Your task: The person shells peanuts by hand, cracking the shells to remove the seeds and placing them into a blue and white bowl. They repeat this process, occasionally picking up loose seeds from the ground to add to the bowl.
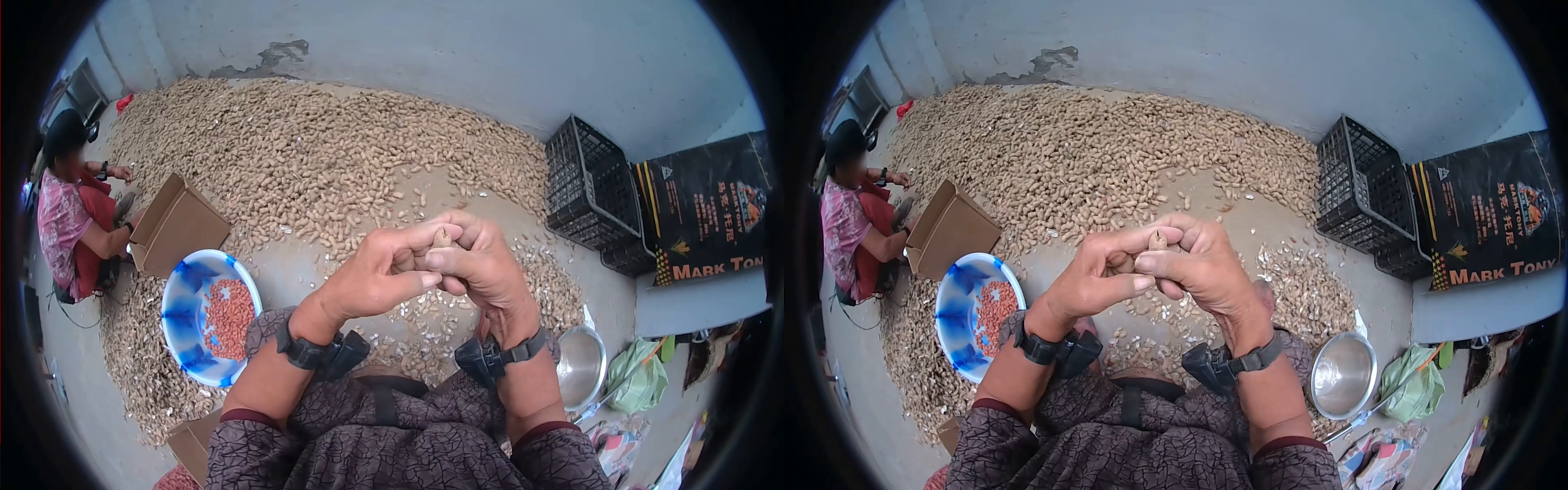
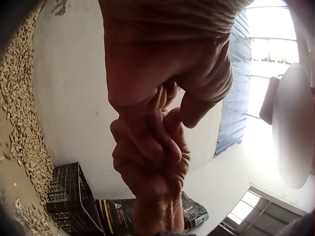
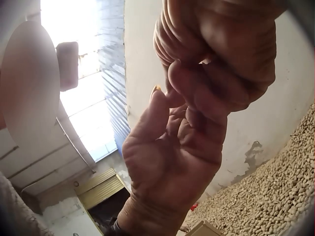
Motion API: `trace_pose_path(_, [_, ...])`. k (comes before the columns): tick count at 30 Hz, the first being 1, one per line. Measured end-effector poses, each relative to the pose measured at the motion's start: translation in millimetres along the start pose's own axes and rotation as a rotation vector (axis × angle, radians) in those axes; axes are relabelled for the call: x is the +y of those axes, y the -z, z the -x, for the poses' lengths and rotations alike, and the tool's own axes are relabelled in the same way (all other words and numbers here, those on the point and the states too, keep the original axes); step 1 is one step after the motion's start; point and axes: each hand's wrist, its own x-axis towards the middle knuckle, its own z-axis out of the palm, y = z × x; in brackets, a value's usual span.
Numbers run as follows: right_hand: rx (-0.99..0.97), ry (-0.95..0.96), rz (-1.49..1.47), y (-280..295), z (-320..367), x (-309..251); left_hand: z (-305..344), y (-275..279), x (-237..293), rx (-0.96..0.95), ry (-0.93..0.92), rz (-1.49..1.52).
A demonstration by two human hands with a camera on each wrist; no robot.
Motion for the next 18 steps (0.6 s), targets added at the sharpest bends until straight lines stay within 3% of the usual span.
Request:
trace_pose_path(9, [0.067, 0.058, 0.114, -1.4, -7.6, 13.1, -5.4, -3.3, -12.1, 0.074, -0.017, 0.17])
trace_pose_path(11, [0.142, 0.027, 0.145, -4.0, -10.3, 15.0, -8.2, -6.2, -13.0, 0.164, 0.045, 0.438])
trace_pose_path(18, [0.155, 0.039, 0.243, -4.4, -7.9, 0.1, -13.5, -16.8, -8.1, 0.328, -0.02, 0.302])
